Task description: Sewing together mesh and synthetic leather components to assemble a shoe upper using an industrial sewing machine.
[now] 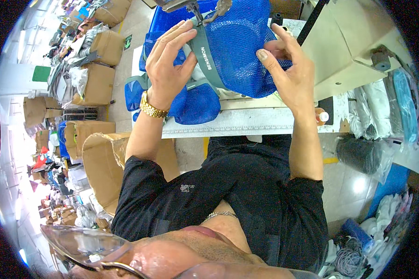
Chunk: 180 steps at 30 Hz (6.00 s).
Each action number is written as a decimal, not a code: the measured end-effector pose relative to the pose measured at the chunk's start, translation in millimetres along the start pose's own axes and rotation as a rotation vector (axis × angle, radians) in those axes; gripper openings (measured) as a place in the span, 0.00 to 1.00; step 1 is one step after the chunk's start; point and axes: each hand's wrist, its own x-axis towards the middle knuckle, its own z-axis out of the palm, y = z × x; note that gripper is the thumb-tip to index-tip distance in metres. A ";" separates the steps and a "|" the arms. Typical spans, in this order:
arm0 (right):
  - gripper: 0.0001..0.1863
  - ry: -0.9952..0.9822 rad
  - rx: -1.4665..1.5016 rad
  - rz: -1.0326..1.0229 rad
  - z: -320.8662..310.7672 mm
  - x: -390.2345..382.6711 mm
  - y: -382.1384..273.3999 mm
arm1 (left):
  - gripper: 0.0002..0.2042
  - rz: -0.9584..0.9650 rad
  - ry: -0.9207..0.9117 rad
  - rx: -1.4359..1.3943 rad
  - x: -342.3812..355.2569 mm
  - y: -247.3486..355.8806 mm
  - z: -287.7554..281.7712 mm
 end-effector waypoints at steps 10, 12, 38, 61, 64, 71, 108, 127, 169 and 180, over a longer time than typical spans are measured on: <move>0.38 -0.047 0.079 0.039 21.4 -5.1 -15.4 | 0.18 0.019 0.031 0.018 -4.2 -1.9 3.5; 0.39 -0.036 -0.014 0.008 24.7 -7.4 -20.3 | 0.18 0.027 0.040 0.014 -4.6 -3.8 4.8; 0.27 -0.053 0.119 -0.093 25.8 -8.4 -28.8 | 0.17 0.099 0.153 -0.039 -10.5 -10.3 12.0; 0.24 -0.031 0.144 -0.106 29.9 1.9 -33.3 | 0.16 0.122 0.163 -0.030 -6.9 -11.0 11.0; 0.24 -0.030 0.139 -0.101 28.6 5.0 -32.4 | 0.15 0.139 0.148 -0.003 -6.5 -8.9 9.6; 0.24 -0.074 0.113 -0.070 27.2 8.7 -35.6 | 0.14 0.143 0.170 -0.003 -6.0 -7.9 10.3; 0.27 -0.074 0.065 -0.249 12.9 25.9 -38.2 | 0.15 0.107 0.171 -0.020 -6.7 -8.6 12.2; 0.16 -0.193 -0.064 -0.299 25.5 24.0 -46.6 | 0.17 0.108 0.172 -0.017 -17.6 -4.1 16.6; 0.19 -0.336 0.635 0.113 47.9 37.4 -29.8 | 0.13 -0.110 -0.008 -0.136 8.0 11.6 -6.2; 0.18 -0.251 0.700 0.146 58.6 28.9 -27.9 | 0.17 -0.712 -0.084 -0.329 8.0 39.2 -16.9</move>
